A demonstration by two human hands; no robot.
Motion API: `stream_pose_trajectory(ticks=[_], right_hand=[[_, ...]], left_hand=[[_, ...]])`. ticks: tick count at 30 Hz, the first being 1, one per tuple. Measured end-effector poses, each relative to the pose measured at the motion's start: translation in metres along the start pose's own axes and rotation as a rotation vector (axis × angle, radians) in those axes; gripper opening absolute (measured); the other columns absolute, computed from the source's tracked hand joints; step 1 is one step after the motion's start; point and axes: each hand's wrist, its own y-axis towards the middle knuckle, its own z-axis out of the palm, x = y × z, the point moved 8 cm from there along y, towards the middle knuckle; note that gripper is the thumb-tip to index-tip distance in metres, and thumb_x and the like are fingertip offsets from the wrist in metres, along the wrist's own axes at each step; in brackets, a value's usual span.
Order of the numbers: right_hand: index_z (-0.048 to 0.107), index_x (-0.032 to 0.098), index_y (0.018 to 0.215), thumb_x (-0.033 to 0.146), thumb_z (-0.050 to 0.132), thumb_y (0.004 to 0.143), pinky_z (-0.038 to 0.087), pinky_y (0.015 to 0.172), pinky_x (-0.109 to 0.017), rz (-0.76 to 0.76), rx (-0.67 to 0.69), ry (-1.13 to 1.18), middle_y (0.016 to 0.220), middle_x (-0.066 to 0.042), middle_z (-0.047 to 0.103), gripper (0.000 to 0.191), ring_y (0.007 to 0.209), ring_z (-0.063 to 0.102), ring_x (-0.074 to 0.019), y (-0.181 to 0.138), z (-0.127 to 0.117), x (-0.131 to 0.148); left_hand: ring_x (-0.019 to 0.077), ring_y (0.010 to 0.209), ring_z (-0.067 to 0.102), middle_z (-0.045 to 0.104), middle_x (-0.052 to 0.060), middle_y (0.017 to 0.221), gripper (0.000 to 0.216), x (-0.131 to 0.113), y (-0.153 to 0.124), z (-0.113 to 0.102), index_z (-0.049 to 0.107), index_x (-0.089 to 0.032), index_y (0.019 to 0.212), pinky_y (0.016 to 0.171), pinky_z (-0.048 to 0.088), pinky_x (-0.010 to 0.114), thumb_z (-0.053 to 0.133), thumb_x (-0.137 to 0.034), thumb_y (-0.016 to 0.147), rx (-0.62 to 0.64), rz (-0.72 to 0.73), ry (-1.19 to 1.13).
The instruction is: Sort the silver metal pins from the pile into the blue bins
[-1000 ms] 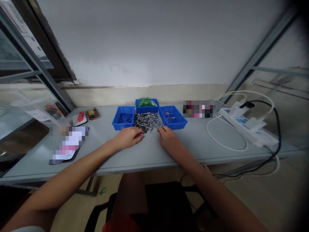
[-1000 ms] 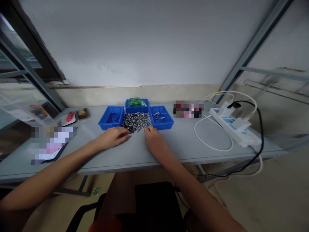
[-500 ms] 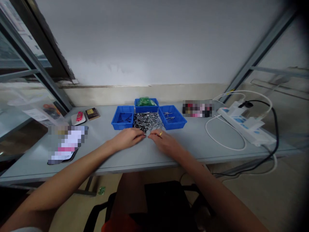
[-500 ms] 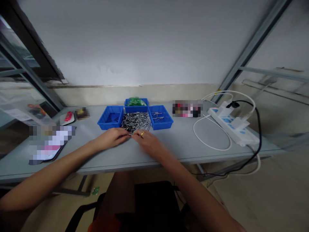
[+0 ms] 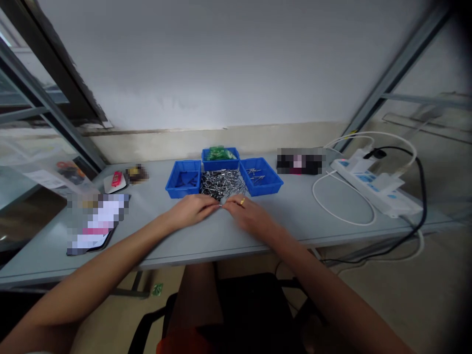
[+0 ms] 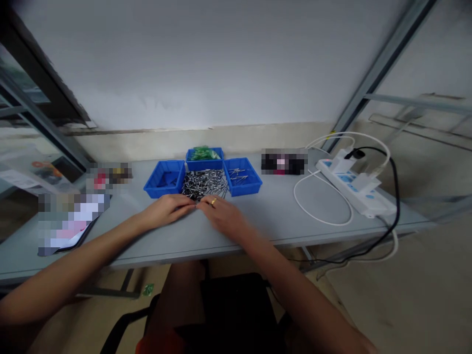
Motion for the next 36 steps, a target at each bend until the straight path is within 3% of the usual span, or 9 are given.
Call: stream_pose_trajectory(ticks=[6,10,16,25,31,36], right_hand=[[0.056,0.015,0.107,0.026,0.036,0.093,0.042,0.088,-0.032,0.159,-0.024,-0.065,0.1,-0.008,0.06,0.026,0.098,0.052,-0.0187,0.003,0.0,-0.019],[0.059,0.015,0.097,0.023,0.035,0.094,0.042,0.083,-0.031,0.138,0.061,-0.105,0.09,-0.006,0.062,0.025,0.089,0.054,-0.0174,0.004,0.009,-0.021],[0.059,0.016,0.09,0.023,0.037,0.093,0.041,0.078,-0.029,0.095,0.049,-0.134,0.085,-0.005,0.061,0.023,0.083,0.055,-0.0158,0.004,0.012,-0.016],[0.058,0.017,0.09,0.026,0.04,0.092,0.037,0.069,-0.026,0.224,0.106,-0.107,0.082,-0.003,0.063,0.02,0.078,0.056,-0.0145,0.002,0.012,-0.024],[0.058,0.018,0.091,0.028,0.037,0.093,0.037,0.071,-0.027,0.247,-0.018,-0.111,0.084,-0.004,0.064,0.023,0.081,0.056,-0.0156,-0.001,0.006,-0.026],[0.058,0.017,0.092,0.025,0.033,0.095,0.039,0.073,-0.028,0.208,-0.086,-0.131,0.084,-0.005,0.064,0.027,0.082,0.057,-0.0158,-0.004,0.007,-0.026]], left_hand=[[0.0162,0.085,0.058,0.064,0.004,0.088,0.034,0.004,0.0,-0.002,0.062,-0.018,0.093,0.077,0.044,0.028,0.033,-0.035,0.093,-0.027,-0.035,0.01],[0.0169,0.085,0.059,0.065,0.004,0.089,0.034,0.006,0.0,-0.002,0.062,-0.018,0.095,0.076,0.044,0.028,0.033,-0.036,0.093,-0.043,-0.03,0.02],[0.0168,0.083,0.06,0.066,0.005,0.088,0.033,0.004,0.0,-0.005,0.063,-0.018,0.095,0.075,0.046,0.028,0.035,-0.035,0.092,-0.07,-0.023,0.04],[0.0161,0.084,0.06,0.066,0.004,0.091,0.027,0.005,-0.002,-0.007,0.063,-0.018,0.098,0.075,0.046,0.027,0.041,-0.031,0.09,-0.122,-0.01,0.014],[0.0152,0.083,0.06,0.066,0.004,0.09,0.025,0.004,-0.002,-0.009,0.064,-0.018,0.097,0.073,0.045,0.026,0.042,-0.028,0.089,-0.121,-0.02,-0.015],[0.0122,0.072,0.058,0.066,0.004,0.084,0.025,0.01,0.005,-0.014,0.065,-0.016,0.094,0.066,0.044,0.024,0.044,-0.028,0.087,-0.206,-0.031,-0.123]])
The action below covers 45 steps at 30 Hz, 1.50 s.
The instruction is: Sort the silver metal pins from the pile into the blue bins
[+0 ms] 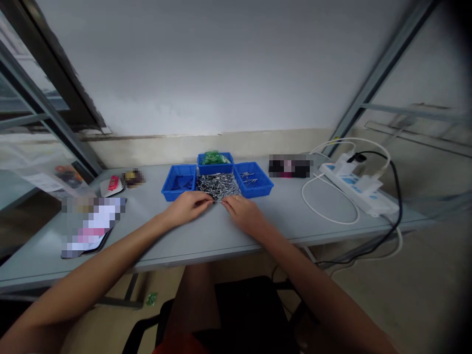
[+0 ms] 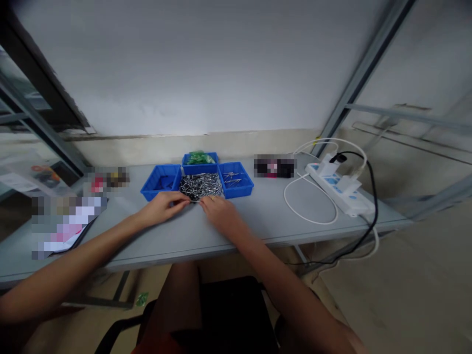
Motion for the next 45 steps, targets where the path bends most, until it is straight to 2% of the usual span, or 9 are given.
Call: stream_pose_trajectory(ticks=[5,9,14,19,26,34,40,45], right_hand=[[0.058,0.017,0.091,0.024,0.036,0.094,0.041,0.071,-0.027,0.002,0.031,-0.056,0.083,-0.005,0.064,0.024,0.08,0.058,-0.0162,-0.002,0.009,-0.004],[0.057,0.017,0.091,0.024,0.036,0.093,0.04,0.067,-0.027,0.014,0.045,-0.061,0.084,-0.005,0.065,0.022,0.077,0.059,-0.0159,-0.003,0.011,-0.006],[0.058,0.015,0.09,0.026,0.036,0.094,0.041,0.069,-0.026,-0.065,0.129,-0.015,0.082,-0.006,0.064,0.025,0.078,0.058,-0.0157,-0.002,0.013,0.005],[0.058,0.015,0.09,0.025,0.036,0.094,0.041,0.07,-0.025,-0.045,0.17,0.078,0.083,-0.005,0.065,0.025,0.078,0.058,-0.014,0.0,0.007,0.009],[0.058,0.015,0.089,0.028,0.04,0.093,0.04,0.068,-0.025,0.006,0.192,0.151,0.081,-0.005,0.065,0.023,0.076,0.059,-0.0142,-0.001,0.004,0.008],[0.05,0.015,0.113,0.029,0.041,0.091,0.04,0.065,-0.024,0.114,0.037,0.227,0.084,-0.005,0.066,0.028,0.072,0.059,-0.0139,-0.001,-0.01,-0.002],[0.05,0.016,0.115,0.028,0.039,0.092,0.043,0.069,-0.026,0.099,0.044,0.174,0.09,-0.007,0.067,0.029,0.08,0.061,-0.0167,-0.001,-0.008,0.0],[0.049,0.016,0.117,0.027,0.039,0.091,0.045,0.072,-0.027,0.127,-0.006,0.181,0.097,-0.009,0.066,0.03,0.085,0.061,-0.0167,-0.001,-0.009,-0.006]], left_hand=[[0.0124,0.07,0.058,0.067,0.004,0.082,0.024,0.005,0.017,0.003,0.066,-0.014,0.09,0.064,0.044,0.023,0.049,-0.031,0.084,-0.063,-0.02,-0.13],[0.0128,0.073,0.059,0.067,0.004,0.084,0.021,0.005,0.015,0.007,0.066,-0.015,0.089,0.066,0.046,0.024,0.052,-0.03,0.083,-0.14,-0.065,-0.253],[0.0127,0.078,0.06,0.068,0.003,0.089,0.02,0.004,0.004,0.017,0.067,-0.018,0.094,0.069,0.047,0.023,0.055,-0.028,0.082,-0.059,-0.063,-0.308],[0.0127,0.074,0.061,0.07,0.003,0.086,0.02,0.012,0.004,0.021,0.067,-0.017,0.093,0.067,0.048,0.023,0.057,-0.028,0.08,0.015,-0.127,-0.339],[0.013,0.079,0.059,0.067,0.004,0.088,0.02,-0.006,0.002,0.013,0.065,-0.016,0.09,0.069,0.046,0.024,0.053,-0.031,0.082,0.011,-0.004,-0.282],[0.0105,0.067,0.054,0.06,-0.001,0.07,0.013,0.002,0.002,0.01,0.055,-0.015,0.081,0.065,0.044,0.023,0.05,-0.026,0.079,0.028,-0.109,-0.32],[0.0097,0.062,0.05,0.056,-0.002,0.067,0.015,0.001,0.0,0.014,0.054,-0.016,0.083,0.059,0.04,0.022,0.047,-0.029,0.082,0.064,-0.079,-0.22],[0.0088,0.059,0.047,0.054,-0.002,0.066,0.016,0.0,0.001,0.012,0.055,-0.015,0.082,0.057,0.038,0.022,0.046,-0.028,0.082,0.057,-0.05,-0.152]])
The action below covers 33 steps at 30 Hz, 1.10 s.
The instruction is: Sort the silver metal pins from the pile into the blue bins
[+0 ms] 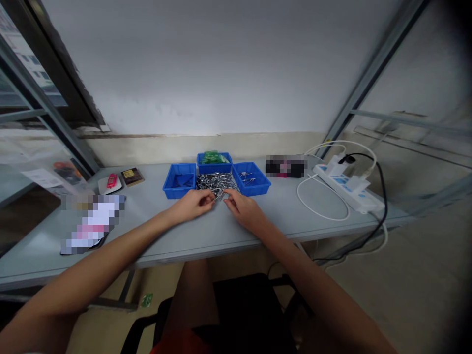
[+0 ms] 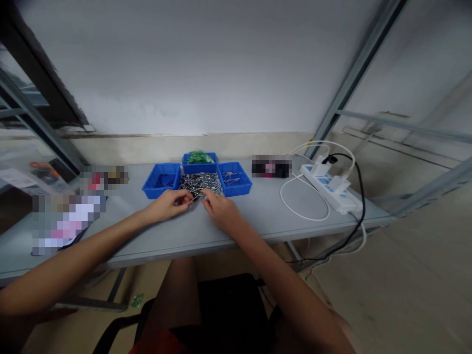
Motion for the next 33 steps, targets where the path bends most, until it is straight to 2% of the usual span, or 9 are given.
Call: stream_pose_trajectory(ticks=[4,8,13,17,22,26,30,33], right_hand=[[0.056,0.016,0.105,0.026,0.039,0.091,0.044,0.072,-0.027,-0.038,0.006,-0.063,0.09,-0.008,0.067,0.024,0.083,0.062,-0.0173,0.0,0.002,0.001],[0.053,0.016,0.111,0.027,0.041,0.091,0.044,0.069,-0.026,0.02,-0.024,-0.069,0.088,-0.007,0.067,0.026,0.08,0.061,-0.0167,0.0,-0.001,-0.005],[0.056,0.016,0.102,0.026,0.039,0.092,0.041,0.07,-0.025,-0.063,0.081,-0.082,0.088,-0.006,0.067,0.022,0.079,0.061,-0.015,0.0,0.008,0.002],[0.057,0.016,0.096,0.026,0.035,0.094,0.039,0.068,-0.024,-0.062,0.104,-0.134,0.084,-0.006,0.066,0.024,0.077,0.06,-0.0146,-0.001,0.01,0.003],[0.056,0.015,0.097,0.026,0.032,0.094,0.037,0.062,-0.024,0.003,0.057,-0.156,0.076,-0.005,0.064,0.026,0.07,0.059,-0.0143,0.0,0.006,-0.003],[0.055,0.016,0.097,0.026,0.032,0.094,0.037,0.064,-0.024,0.007,0.016,-0.145,0.078,-0.005,0.065,0.026,0.072,0.059,-0.0143,0.001,0.003,-0.004],[0.056,0.016,0.095,0.024,0.033,0.094,0.038,0.067,-0.024,-0.009,0.016,-0.133,0.081,-0.006,0.066,0.025,0.076,0.059,-0.0145,0.001,0.002,-0.002],[0.056,0.016,0.095,0.023,0.035,0.093,0.039,0.067,-0.023,-0.075,0.086,-0.115,0.082,-0.005,0.066,0.022,0.076,0.059,-0.0142,0.0,0.007,0.005]], left_hand=[[0.0094,0.059,0.048,0.056,-0.001,0.067,0.017,0.0,0.0,0.001,0.056,-0.016,0.086,0.057,0.038,0.022,0.045,-0.028,0.083,0.021,0.018,0.033],[0.0106,0.063,0.051,0.06,0.001,0.073,0.017,-0.002,0.0,-0.001,0.059,-0.017,0.088,0.06,0.039,0.023,0.046,-0.025,0.082,0.004,0.038,0.09],[0.0114,0.065,0.053,0.06,0.002,0.074,0.018,-0.01,-0.001,0.0,0.06,-0.016,0.09,0.061,0.04,0.023,0.046,-0.024,0.082,0.041,0.103,0.169],[0.0126,0.07,0.056,0.062,0.003,0.078,0.021,-0.013,-0.002,-0.002,0.061,-0.017,0.092,0.064,0.04,0.023,0.045,-0.027,0.084,0.042,0.118,0.223],[0.0128,0.068,0.055,0.061,0.003,0.074,0.025,-0.014,-0.002,-0.008,0.062,-0.016,0.089,0.063,0.04,0.023,0.04,-0.03,0.088,0.012,0.122,0.283],[0.0142,0.07,0.056,0.061,0.004,0.074,0.027,-0.017,-0.002,-0.011,0.062,-0.017,0.085,0.065,0.04,0.025,0.04,-0.031,0.089,-0.017,0.153,0.344],[0.0148,0.074,0.057,0.064,0.005,0.081,0.026,-0.016,-0.002,-0.012,0.062,-0.018,0.091,0.068,0.042,0.027,0.04,-0.031,0.089,-0.033,0.167,0.314],[0.0139,0.078,0.058,0.065,0.005,0.086,0.025,-0.016,-0.003,-0.012,0.062,-0.018,0.096,0.07,0.043,0.026,0.042,-0.031,0.089,-0.059,0.166,0.205]])
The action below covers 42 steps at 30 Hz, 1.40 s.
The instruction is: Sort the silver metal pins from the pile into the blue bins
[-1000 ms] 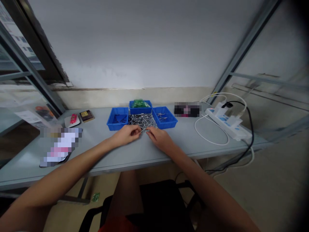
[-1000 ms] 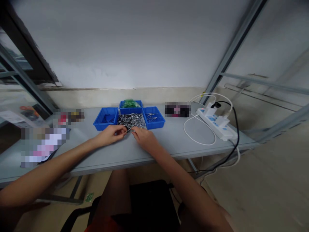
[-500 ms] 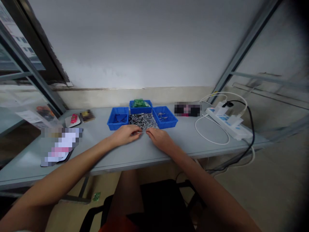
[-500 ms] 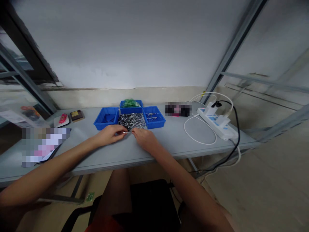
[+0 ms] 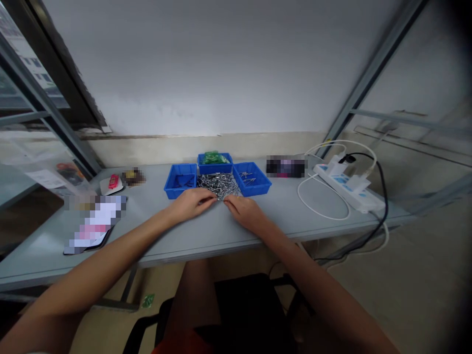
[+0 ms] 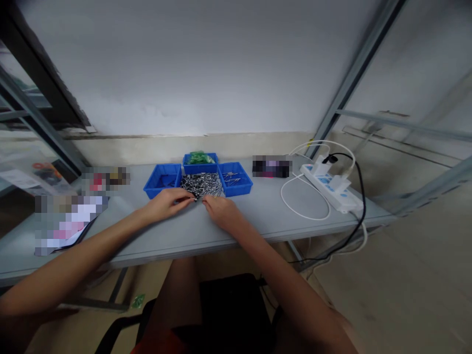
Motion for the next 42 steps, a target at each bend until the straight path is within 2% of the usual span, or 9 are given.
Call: stream_pose_trajectory(ticks=[5,10,14,19,23,27,35,42], right_hand=[[0.055,0.015,0.091,0.023,0.035,0.093,0.038,0.065,-0.024,-0.081,0.068,-0.028,0.078,-0.005,0.064,0.022,0.072,0.058,-0.014,-0.001,0.005,0.01],[0.055,0.014,0.089,0.022,0.036,0.093,0.038,0.064,-0.024,-0.076,0.091,-0.037,0.077,-0.006,0.064,0.021,0.071,0.058,-0.0146,-0.001,0.005,0.01],[0.056,0.014,0.093,0.023,0.038,0.092,0.039,0.065,-0.024,-0.063,0.095,-0.007,0.08,-0.006,0.065,0.02,0.073,0.06,-0.0151,0.0,0.003,0.011],[0.055,0.016,0.101,0.026,0.04,0.091,0.04,0.068,-0.025,-0.005,0.02,0.056,0.085,-0.006,0.066,0.02,0.078,0.061,-0.0163,0.0,-0.003,0.005],[0.053,0.016,0.107,0.026,0.039,0.091,0.042,0.07,-0.027,0.012,-0.037,0.094,0.088,-0.006,0.067,0.023,0.081,0.062,-0.0171,-0.001,-0.005,0.001],[0.051,0.016,0.11,0.027,0.039,0.091,0.043,0.072,-0.027,-0.009,-0.051,0.103,0.095,-0.007,0.067,0.025,0.085,0.062,-0.0174,-0.002,-0.005,0.002],[0.053,0.016,0.107,0.027,0.039,0.092,0.043,0.072,-0.027,-0.02,-0.04,0.081,0.093,-0.007,0.067,0.023,0.083,0.062,-0.0168,-0.001,-0.002,0.002],[0.055,0.017,0.097,0.026,0.036,0.093,0.041,0.067,-0.025,-0.016,-0.045,0.008,0.083,-0.005,0.067,0.022,0.076,0.062,-0.0158,0.0,-0.003,0.002]], left_hand=[[0.0127,0.079,0.058,0.065,0.005,0.087,0.025,-0.003,0.0,0.003,0.064,-0.017,0.096,0.071,0.045,0.025,0.047,-0.033,0.088,-0.039,0.018,-0.175],[0.0132,0.083,0.057,0.064,0.006,0.09,0.022,-0.009,-0.001,0.004,0.064,-0.018,0.097,0.075,0.046,0.027,0.048,-0.03,0.087,-0.039,0.066,-0.177],[0.013,0.079,0.056,0.063,0.004,0.089,0.018,-0.006,-0.001,0.001,0.061,-0.017,0.093,0.072,0.046,0.026,0.051,-0.027,0.083,-0.031,-0.013,-0.168],[0.0115,0.073,0.057,0.063,0.001,0.083,0.013,0.0,-0.002,-0.001,0.056,-0.016,0.09,0.069,0.045,0.024,0.05,-0.022,0.08,-0.04,-0.105,-0.238],[0.011,0.071,0.056,0.061,0.0,0.076,0.012,0.003,-0.001,0.003,0.056,-0.016,0.089,0.066,0.043,0.022,0.05,-0.023,0.081,-0.023,-0.105,-0.214],[0.012,0.076,0.055,0.061,0.003,0.083,0.018,0.002,0.001,0.007,0.059,-0.016,0.095,0.069,0.042,0.024,0.048,-0.025,0.084,-0.004,-0.037,-0.157],[0.0139,0.082,0.055,0.062,0.005,0.088,0.025,0.003,0.0,0.009,0.061,-0.018,0.102,0.073,0.043,0.026,0.045,-0.03,0.088,0.006,0.015,-0.112],[0.0146,0.082,0.056,0.063,0.004,0.088,0.025,0.004,0.001,0.008,0.061,-0.018,0.1,0.073,0.044,0.027,0.046,-0.035,0.088,0.014,-0.018,-0.072]])
